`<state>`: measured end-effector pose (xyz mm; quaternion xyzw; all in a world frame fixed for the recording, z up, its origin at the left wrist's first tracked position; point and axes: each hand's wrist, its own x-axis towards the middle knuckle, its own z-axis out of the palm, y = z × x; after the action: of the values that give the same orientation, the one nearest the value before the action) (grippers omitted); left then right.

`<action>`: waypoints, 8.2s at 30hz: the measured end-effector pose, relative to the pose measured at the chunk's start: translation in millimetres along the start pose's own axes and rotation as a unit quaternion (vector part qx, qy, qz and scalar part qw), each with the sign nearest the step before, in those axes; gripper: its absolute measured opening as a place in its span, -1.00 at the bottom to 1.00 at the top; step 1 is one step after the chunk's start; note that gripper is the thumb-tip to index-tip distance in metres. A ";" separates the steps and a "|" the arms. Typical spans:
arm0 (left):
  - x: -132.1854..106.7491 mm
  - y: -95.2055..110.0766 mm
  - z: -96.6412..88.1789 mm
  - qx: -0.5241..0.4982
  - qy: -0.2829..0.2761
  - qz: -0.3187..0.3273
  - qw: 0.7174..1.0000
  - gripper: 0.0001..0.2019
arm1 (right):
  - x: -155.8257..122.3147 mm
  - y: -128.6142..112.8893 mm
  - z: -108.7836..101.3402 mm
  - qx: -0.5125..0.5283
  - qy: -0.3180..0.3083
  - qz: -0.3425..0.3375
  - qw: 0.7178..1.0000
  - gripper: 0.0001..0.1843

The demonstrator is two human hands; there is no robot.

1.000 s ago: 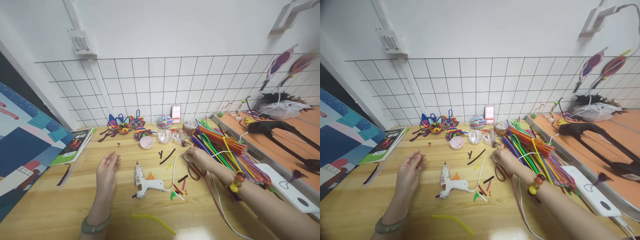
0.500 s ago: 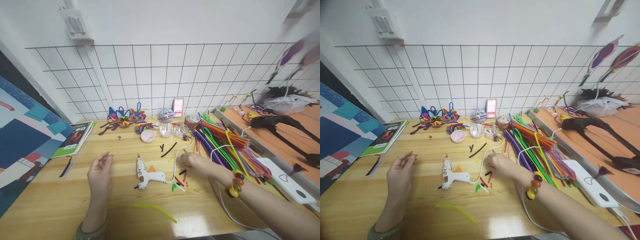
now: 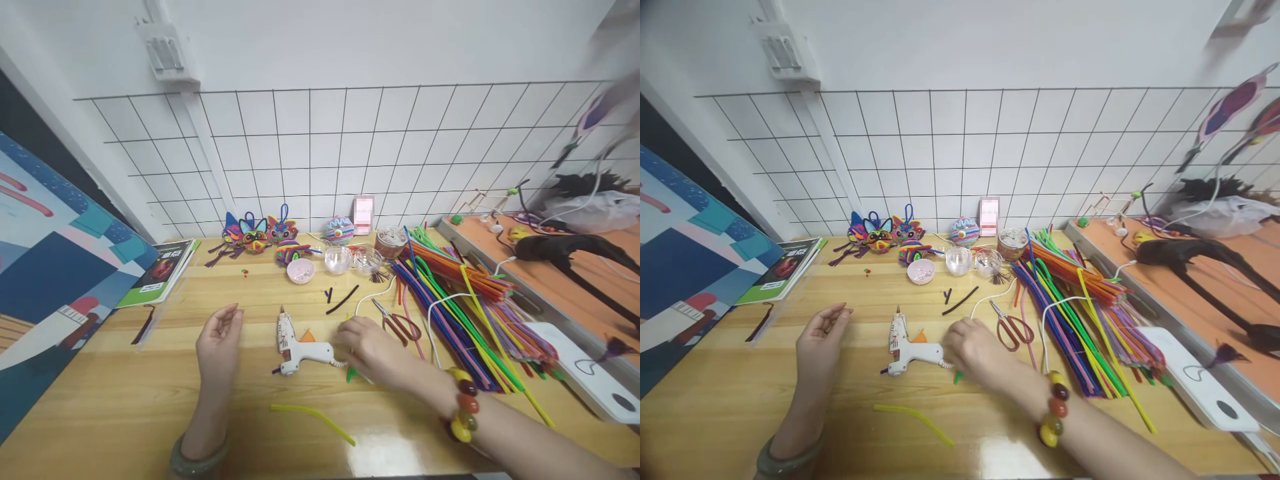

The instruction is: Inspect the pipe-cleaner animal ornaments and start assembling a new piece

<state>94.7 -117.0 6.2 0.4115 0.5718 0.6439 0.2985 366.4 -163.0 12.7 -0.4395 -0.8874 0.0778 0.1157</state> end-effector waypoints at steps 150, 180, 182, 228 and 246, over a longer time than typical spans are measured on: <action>-30.9 21.7 101.4 -0.171 -0.232 -0.257 0.923 -0.75 | 28.2 7.7 9.2 0.567 0.119 0.182 0.795 -0.58; -38.8 -3.1 -2.2 0.440 -0.423 0.109 0.785 -0.82 | 11.9 24.4 -3.6 0.164 0.032 0.111 0.980 -0.56; -48.7 -5.2 -0.1 0.435 -0.434 0.105 0.782 -0.85 | 16.6 22.1 1.4 0.117 0.031 0.087 0.989 -0.58; 25.2 57.1 93.7 0.307 -0.410 0.299 0.805 -0.77 | 72.8 34.7 -18.8 -0.124 0.237 -0.039 0.963 -0.74; 8.2 52.1 100.2 0.222 -0.341 0.261 0.875 -0.81 | 79.2 23.9 -20.0 -0.070 0.309 -0.019 0.948 -0.78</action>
<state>182.6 -69.5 59.6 0.7953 0.4346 0.3742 0.1965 343.6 -84.7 37.1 -0.4323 -0.8194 -0.1263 0.3545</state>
